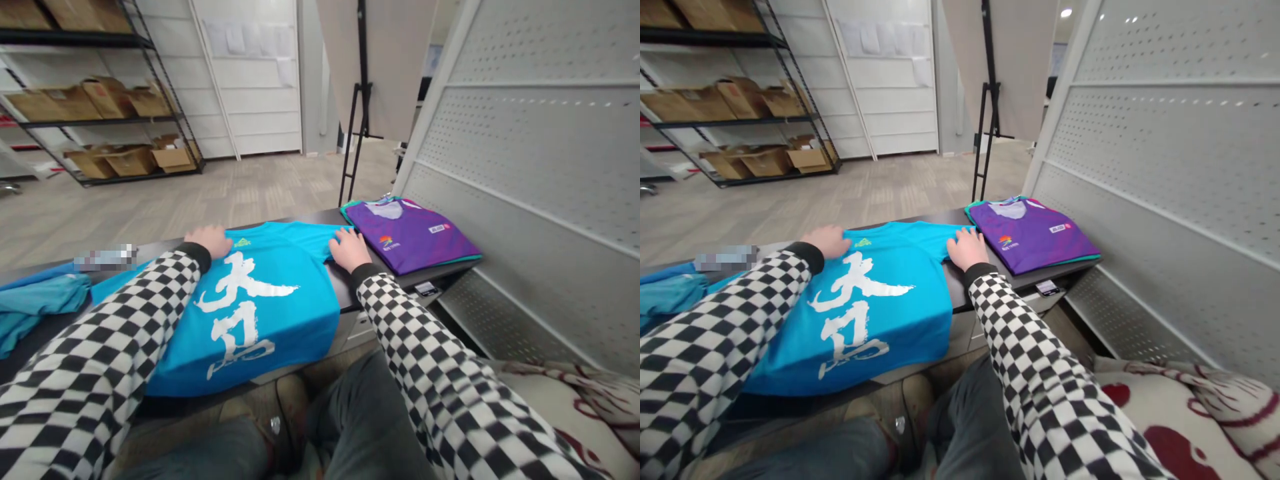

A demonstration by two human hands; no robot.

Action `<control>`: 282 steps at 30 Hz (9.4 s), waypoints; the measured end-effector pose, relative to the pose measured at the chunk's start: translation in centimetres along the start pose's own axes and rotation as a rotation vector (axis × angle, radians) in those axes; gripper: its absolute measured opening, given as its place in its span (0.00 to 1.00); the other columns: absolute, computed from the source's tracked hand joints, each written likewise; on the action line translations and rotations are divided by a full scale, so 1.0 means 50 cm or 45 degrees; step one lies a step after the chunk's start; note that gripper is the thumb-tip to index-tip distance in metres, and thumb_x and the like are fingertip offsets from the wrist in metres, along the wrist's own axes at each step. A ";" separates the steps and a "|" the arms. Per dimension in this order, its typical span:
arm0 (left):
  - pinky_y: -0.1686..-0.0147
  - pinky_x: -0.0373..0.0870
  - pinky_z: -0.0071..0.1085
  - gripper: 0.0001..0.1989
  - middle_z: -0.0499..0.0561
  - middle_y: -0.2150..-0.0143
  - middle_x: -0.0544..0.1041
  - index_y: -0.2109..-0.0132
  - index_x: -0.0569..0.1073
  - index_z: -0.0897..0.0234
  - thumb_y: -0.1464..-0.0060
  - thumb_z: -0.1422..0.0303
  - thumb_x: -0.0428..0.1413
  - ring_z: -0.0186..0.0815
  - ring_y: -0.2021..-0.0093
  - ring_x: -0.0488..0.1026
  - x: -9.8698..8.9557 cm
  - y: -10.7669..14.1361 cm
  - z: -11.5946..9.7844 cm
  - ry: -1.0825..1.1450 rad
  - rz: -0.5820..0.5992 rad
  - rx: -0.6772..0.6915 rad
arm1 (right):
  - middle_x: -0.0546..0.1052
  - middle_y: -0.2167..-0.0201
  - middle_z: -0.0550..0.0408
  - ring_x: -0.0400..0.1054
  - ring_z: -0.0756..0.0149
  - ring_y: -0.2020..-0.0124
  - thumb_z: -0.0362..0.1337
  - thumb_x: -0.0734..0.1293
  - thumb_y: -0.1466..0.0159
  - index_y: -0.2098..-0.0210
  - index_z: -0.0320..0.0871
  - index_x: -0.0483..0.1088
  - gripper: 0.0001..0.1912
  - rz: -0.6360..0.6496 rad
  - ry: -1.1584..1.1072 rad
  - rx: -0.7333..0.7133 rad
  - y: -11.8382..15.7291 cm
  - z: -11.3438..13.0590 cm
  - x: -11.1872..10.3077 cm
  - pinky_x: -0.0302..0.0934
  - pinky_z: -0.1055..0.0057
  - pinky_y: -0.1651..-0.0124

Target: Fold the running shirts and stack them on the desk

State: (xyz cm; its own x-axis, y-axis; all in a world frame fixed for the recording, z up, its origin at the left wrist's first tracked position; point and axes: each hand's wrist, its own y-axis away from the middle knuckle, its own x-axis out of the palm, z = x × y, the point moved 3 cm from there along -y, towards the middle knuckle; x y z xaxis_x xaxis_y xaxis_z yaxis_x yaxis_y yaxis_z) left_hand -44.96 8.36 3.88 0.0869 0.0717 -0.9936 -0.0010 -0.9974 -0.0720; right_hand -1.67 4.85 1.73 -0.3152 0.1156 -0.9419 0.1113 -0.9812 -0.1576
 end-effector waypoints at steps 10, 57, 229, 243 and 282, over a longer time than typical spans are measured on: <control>0.18 0.43 0.61 0.43 0.60 0.12 0.49 0.14 0.54 0.61 0.25 0.43 0.42 0.58 0.13 0.45 0.092 -0.025 -0.446 0.116 0.175 0.383 | 0.71 0.24 0.37 0.58 0.42 0.22 0.40 0.57 0.24 0.36 0.36 0.77 0.27 -0.073 0.017 -0.007 0.010 0.012 -0.006 0.47 0.42 0.19; 0.19 0.41 0.64 0.50 0.61 0.11 0.44 0.13 0.48 0.59 0.28 0.34 0.40 0.62 0.13 0.41 0.091 -0.076 -0.428 -0.003 0.213 0.344 | 0.44 0.14 0.34 0.37 0.38 0.13 0.63 0.56 0.25 0.15 0.29 0.49 0.53 0.147 0.019 0.115 0.011 0.016 0.008 0.32 0.38 0.15; 0.23 0.60 0.43 0.31 0.57 0.24 0.73 0.30 0.79 0.68 0.37 0.63 0.55 0.51 0.27 0.69 -0.002 0.513 0.266 0.380 -0.280 -0.655 | 0.82 0.35 0.40 0.76 0.43 0.34 0.34 0.60 0.28 0.37 0.42 0.83 0.27 -0.139 -0.019 -0.021 0.007 -0.005 0.009 0.66 0.52 0.29; 0.36 0.65 0.71 0.35 0.76 0.31 0.73 0.31 0.78 0.68 0.34 0.48 0.55 0.73 0.32 0.68 -0.025 0.553 0.229 0.026 -0.355 -1.053 | 0.79 0.40 0.33 0.71 0.37 0.40 0.33 0.61 0.27 0.44 0.40 0.83 0.21 -0.263 0.087 0.137 0.026 -0.001 -0.008 0.66 0.44 0.37; 0.20 0.59 0.52 0.29 0.58 0.23 0.73 0.27 0.78 0.58 0.31 0.61 0.54 0.54 0.22 0.68 -0.012 0.517 0.278 0.127 -0.246 -0.420 | 0.78 0.37 0.33 0.71 0.39 0.42 0.42 0.61 0.24 0.42 0.45 0.84 0.23 -0.137 0.250 0.196 0.022 0.011 -0.025 0.62 0.51 0.48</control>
State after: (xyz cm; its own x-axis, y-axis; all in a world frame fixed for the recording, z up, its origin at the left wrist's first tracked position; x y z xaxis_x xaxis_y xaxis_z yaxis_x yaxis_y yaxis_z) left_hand -58.88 -17.37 1.40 0.1507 0.2734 -0.9500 0.3438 -0.9155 -0.2090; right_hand -1.68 3.55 2.87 -0.1267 0.2337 -0.9640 -0.0626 -0.9718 -0.2273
